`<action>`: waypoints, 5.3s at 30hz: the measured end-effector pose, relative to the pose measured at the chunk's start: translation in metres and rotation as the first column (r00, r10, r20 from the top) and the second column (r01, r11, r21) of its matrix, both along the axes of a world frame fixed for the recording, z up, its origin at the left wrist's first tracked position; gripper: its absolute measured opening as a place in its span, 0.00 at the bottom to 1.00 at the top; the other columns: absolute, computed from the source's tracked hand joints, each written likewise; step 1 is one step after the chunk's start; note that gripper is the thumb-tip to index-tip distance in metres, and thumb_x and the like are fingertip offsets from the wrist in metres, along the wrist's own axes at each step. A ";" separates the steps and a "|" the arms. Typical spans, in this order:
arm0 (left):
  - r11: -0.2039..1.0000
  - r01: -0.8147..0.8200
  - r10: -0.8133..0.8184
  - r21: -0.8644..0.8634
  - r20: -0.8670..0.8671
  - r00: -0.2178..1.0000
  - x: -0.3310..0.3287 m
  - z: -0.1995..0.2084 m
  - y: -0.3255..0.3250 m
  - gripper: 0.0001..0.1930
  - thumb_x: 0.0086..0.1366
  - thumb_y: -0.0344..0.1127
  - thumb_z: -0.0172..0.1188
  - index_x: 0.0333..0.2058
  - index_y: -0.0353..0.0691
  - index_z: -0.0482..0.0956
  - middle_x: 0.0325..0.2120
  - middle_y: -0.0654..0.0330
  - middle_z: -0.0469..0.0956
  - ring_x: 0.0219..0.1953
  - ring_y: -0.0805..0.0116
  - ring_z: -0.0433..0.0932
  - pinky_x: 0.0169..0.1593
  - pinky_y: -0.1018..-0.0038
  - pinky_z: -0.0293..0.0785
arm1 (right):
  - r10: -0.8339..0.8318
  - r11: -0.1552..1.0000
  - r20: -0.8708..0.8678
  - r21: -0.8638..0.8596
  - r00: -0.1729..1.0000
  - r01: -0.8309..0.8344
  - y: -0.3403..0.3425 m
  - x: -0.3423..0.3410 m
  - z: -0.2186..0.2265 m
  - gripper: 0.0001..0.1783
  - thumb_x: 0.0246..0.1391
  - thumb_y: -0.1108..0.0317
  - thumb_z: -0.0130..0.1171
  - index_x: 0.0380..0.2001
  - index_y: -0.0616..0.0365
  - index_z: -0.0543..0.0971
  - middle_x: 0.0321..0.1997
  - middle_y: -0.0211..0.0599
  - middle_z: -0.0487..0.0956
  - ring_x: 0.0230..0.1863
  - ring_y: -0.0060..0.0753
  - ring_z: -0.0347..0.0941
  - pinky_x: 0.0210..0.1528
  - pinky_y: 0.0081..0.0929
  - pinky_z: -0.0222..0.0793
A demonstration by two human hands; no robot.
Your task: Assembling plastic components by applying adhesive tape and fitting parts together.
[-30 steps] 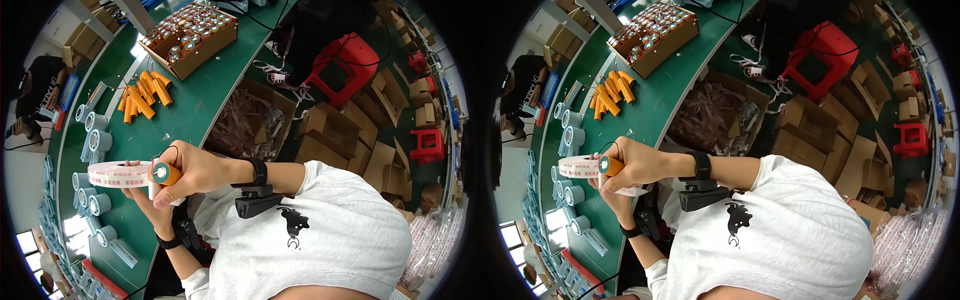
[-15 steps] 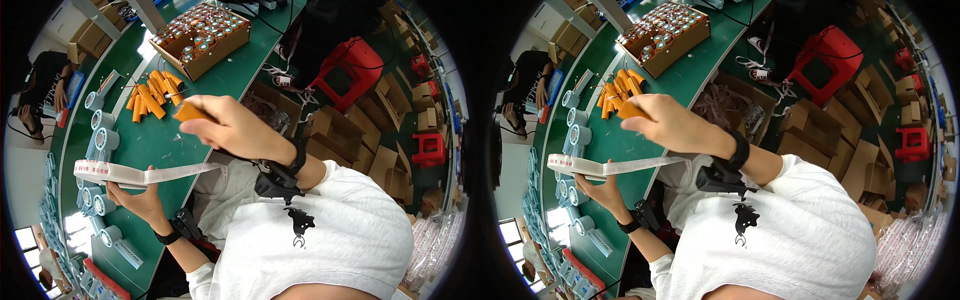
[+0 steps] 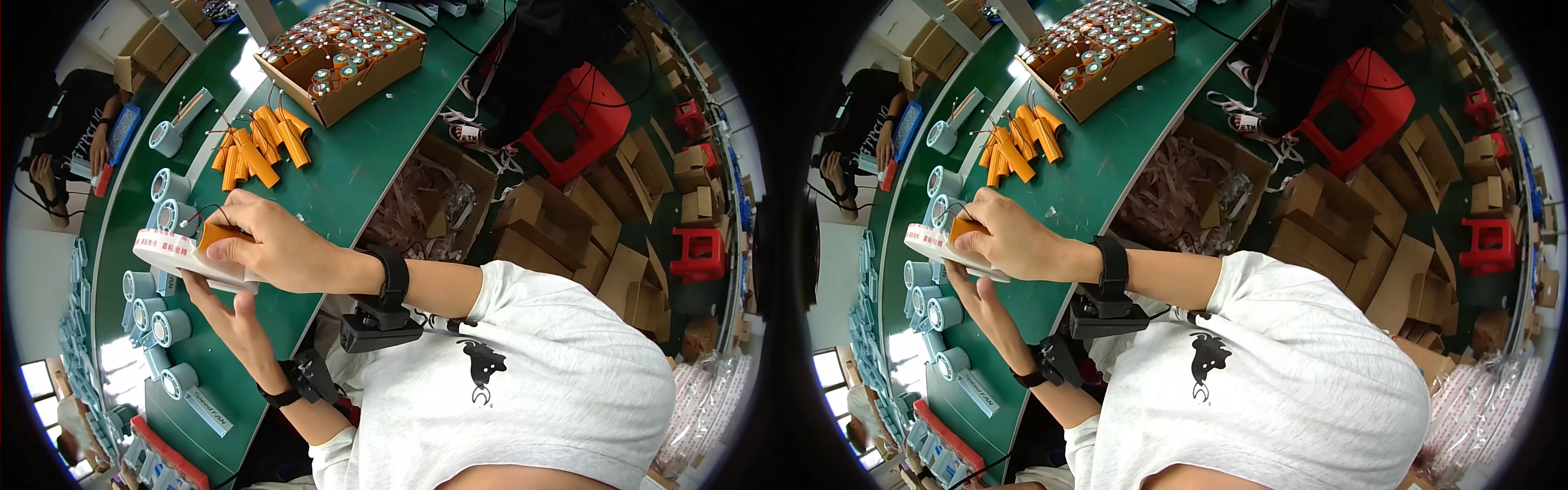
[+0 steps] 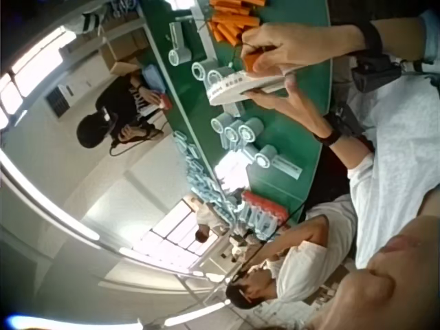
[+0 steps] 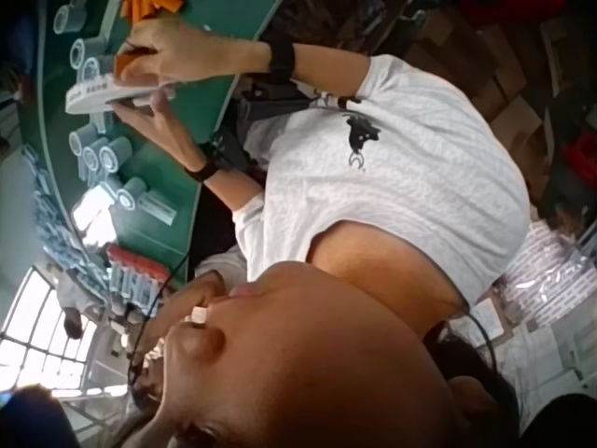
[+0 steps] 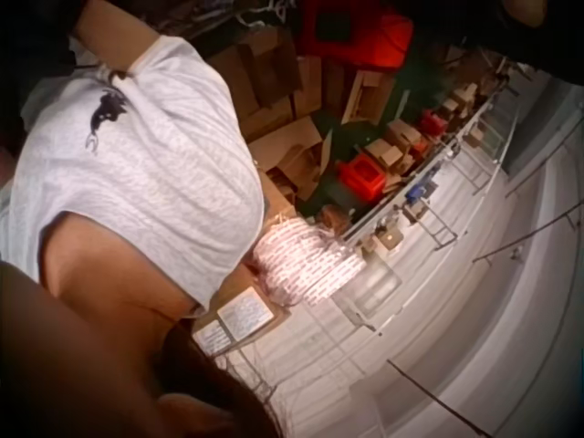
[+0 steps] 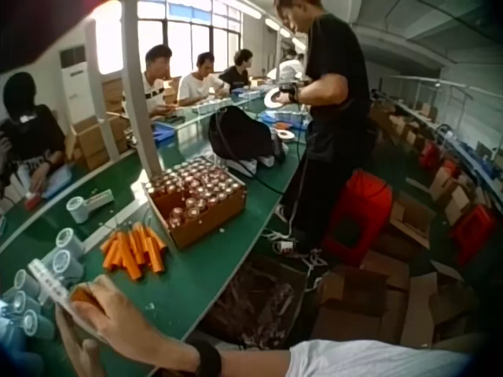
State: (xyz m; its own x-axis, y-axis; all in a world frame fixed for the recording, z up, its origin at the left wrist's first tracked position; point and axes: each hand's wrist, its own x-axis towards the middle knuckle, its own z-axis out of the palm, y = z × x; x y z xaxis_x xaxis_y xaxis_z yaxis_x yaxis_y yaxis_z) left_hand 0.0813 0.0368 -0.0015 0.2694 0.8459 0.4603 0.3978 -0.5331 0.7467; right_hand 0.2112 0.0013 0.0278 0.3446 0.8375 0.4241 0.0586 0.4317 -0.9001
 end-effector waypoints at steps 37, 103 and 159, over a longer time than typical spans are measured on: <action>0.901 0.051 0.289 0.430 -0.685 0.669 -0.096 0.048 0.027 0.29 0.42 0.26 0.65 0.47 0.46 0.71 0.48 0.59 0.69 0.54 0.55 0.61 0.53 0.60 0.59 | 0.783 0.597 0.610 -0.684 0.122 -0.419 0.127 -0.013 -0.007 0.18 0.51 0.59 0.51 0.36 0.64 0.74 0.26 0.42 0.77 0.25 0.40 0.73 0.26 0.31 0.66; 0.946 0.148 -0.018 0.287 -0.410 0.912 -0.013 0.078 -0.011 0.41 0.44 0.28 0.64 0.58 0.40 0.55 0.59 0.53 0.53 0.62 0.49 0.49 0.61 0.59 0.48 | 0.283 0.949 0.058 -0.161 0.957 -0.271 0.047 0.065 0.014 0.11 0.52 0.72 0.49 0.37 0.65 0.74 0.24 0.38 0.75 0.23 0.25 0.73 0.23 0.20 0.67; 0.993 -0.052 0.053 -0.105 0.002 0.999 -0.017 -0.011 -0.021 0.41 0.39 0.36 0.72 0.52 0.30 0.60 0.46 0.51 0.65 0.51 0.58 0.62 0.52 0.67 0.61 | 0.098 0.974 0.517 -0.223 0.851 0.024 0.041 0.188 0.080 0.18 0.41 0.60 0.64 0.31 0.62 0.75 0.25 0.34 0.75 0.24 0.27 0.71 0.25 0.21 0.65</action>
